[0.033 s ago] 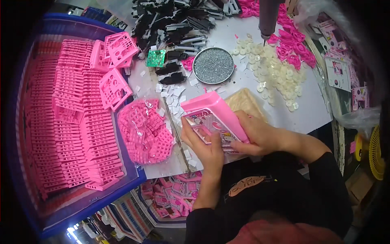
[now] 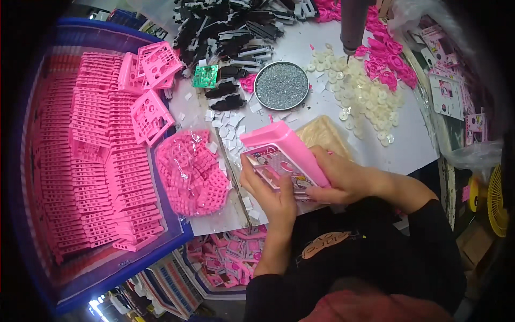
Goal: Assembling an electronic toy device by installing components and a circuit board into a pink plastic housing.
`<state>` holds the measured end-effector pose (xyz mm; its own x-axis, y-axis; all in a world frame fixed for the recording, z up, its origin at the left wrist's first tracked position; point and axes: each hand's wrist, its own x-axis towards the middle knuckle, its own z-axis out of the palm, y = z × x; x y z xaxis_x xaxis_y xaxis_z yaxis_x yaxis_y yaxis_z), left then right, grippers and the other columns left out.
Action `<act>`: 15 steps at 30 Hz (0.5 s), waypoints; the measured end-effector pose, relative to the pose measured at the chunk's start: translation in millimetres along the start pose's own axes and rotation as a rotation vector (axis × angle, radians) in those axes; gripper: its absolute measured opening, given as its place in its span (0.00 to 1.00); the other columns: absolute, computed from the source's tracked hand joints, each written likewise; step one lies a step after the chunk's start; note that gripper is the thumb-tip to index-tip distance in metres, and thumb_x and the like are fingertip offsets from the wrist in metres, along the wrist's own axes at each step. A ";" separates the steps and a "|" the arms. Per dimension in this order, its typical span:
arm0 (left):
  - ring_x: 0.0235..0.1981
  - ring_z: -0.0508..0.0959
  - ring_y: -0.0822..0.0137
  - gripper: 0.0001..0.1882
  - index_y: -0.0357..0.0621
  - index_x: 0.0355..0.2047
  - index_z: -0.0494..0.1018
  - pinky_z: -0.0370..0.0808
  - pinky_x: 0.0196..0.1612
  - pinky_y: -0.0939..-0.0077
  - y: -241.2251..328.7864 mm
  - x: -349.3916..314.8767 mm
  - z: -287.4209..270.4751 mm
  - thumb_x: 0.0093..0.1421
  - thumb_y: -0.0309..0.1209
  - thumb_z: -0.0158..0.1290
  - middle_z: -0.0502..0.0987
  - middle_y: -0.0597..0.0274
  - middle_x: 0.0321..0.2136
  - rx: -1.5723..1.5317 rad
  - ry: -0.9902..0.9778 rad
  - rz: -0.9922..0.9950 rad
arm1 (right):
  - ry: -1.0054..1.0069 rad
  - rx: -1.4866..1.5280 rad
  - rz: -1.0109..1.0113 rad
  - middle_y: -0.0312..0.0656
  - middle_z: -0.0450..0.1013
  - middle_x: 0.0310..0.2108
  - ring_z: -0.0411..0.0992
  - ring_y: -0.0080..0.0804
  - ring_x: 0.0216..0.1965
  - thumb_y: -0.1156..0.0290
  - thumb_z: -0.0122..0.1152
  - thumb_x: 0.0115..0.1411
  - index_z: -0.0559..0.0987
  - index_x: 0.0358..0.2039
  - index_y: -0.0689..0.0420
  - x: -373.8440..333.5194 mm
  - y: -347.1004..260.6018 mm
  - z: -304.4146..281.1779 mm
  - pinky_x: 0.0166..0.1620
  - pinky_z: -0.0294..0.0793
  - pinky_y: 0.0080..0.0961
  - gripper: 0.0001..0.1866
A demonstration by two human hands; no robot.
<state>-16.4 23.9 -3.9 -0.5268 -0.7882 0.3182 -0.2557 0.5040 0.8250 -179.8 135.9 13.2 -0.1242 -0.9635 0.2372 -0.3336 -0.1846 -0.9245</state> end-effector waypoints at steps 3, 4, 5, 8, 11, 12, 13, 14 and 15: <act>0.55 0.68 0.59 0.32 0.35 0.64 0.59 0.66 0.58 0.67 18.3 9.3 -5.4 0.64 0.35 0.56 0.63 0.50 0.55 -0.276 0.137 -0.184 | -0.066 0.353 0.122 0.53 0.74 0.44 0.76 0.42 0.44 0.65 0.66 0.60 0.54 0.67 0.62 1.2 -8.6 -9.6 0.47 0.74 0.35 0.41; 0.51 0.71 0.63 0.27 0.35 0.61 0.62 0.69 0.55 0.70 19.0 12.0 -11.4 0.67 0.36 0.54 0.67 0.52 0.52 -0.421 0.160 -0.282 | -0.088 0.508 0.189 0.52 0.73 0.46 0.75 0.39 0.46 0.66 0.66 0.60 0.53 0.68 0.62 4.0 -14.4 -12.6 0.49 0.74 0.34 0.42; 0.47 0.73 0.67 0.22 0.35 0.57 0.65 0.71 0.50 0.73 4.9 17.3 -25.2 0.70 0.37 0.51 0.70 0.56 0.47 -0.655 0.118 -0.431 | -0.116 0.478 0.147 0.49 0.74 0.46 0.74 0.36 0.47 0.66 0.67 0.59 0.55 0.67 0.62 6.5 -16.5 -14.8 0.50 0.74 0.32 0.41; 0.32 0.73 0.79 0.13 0.39 0.43 0.71 0.71 0.35 0.84 -12.1 17.6 -27.7 0.75 0.36 0.42 0.74 0.69 0.32 -0.729 0.202 -0.441 | -0.203 0.354 0.126 0.45 0.74 0.48 0.73 0.28 0.49 0.68 0.70 0.58 0.61 0.64 0.63 9.2 -18.4 -19.5 0.53 0.73 0.29 0.38; 0.32 0.73 0.78 0.14 0.39 0.42 0.70 0.72 0.35 0.81 -9.7 23.5 -25.3 0.75 0.39 0.42 0.73 0.68 0.33 -0.588 0.273 -0.398 | -0.202 0.339 0.297 0.43 0.74 0.50 0.72 0.26 0.51 0.69 0.71 0.57 0.66 0.61 0.64 2.0 -18.7 -24.0 0.55 0.72 0.27 0.34; 0.32 0.74 0.77 0.16 0.39 0.44 0.70 0.73 0.36 0.80 -10.3 24.8 -26.7 0.75 0.40 0.42 0.74 0.67 0.33 -0.590 0.267 -0.408 | -0.150 0.457 0.334 0.43 0.74 0.51 0.73 0.26 0.51 0.69 0.70 0.58 0.67 0.60 0.63 1.2 -17.9 -18.6 0.56 0.72 0.27 0.32; 0.33 0.75 0.76 0.17 0.38 0.45 0.70 0.73 0.37 0.79 -10.7 25.4 -28.6 0.75 0.41 0.42 0.74 0.66 0.34 -0.592 0.263 -0.418 | -0.099 0.576 0.370 0.43 0.74 0.51 0.73 0.26 0.52 0.70 0.70 0.58 0.69 0.58 0.63 1.0 -16.4 -14.5 0.56 0.72 0.26 0.30; 0.33 0.76 0.75 0.18 0.38 0.46 0.70 0.74 0.38 0.78 -10.8 24.8 -31.3 0.76 0.42 0.42 0.75 0.65 0.34 -0.593 0.260 -0.428 | -0.065 0.637 0.361 0.42 0.74 0.51 0.72 0.27 0.52 0.71 0.70 0.58 0.68 0.59 0.62 0.2 -13.2 -13.8 0.56 0.72 0.27 0.30; 0.33 0.76 0.74 0.19 0.37 0.46 0.70 0.75 0.38 0.77 -10.3 22.6 -31.4 0.76 0.42 0.40 0.76 0.64 0.34 -0.590 0.247 -0.409 | -0.030 0.700 0.348 0.42 0.74 0.51 0.72 0.27 0.53 0.72 0.69 0.58 0.68 0.59 0.61 -1.5 -7.0 -15.4 0.57 0.72 0.27 0.30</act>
<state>-0.2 -10.3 9.4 -0.2686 -0.9628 -0.0288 0.1206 -0.0633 0.9907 -191.6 141.6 23.9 -0.0851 -0.9913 -0.1002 0.3887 0.0596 -0.9195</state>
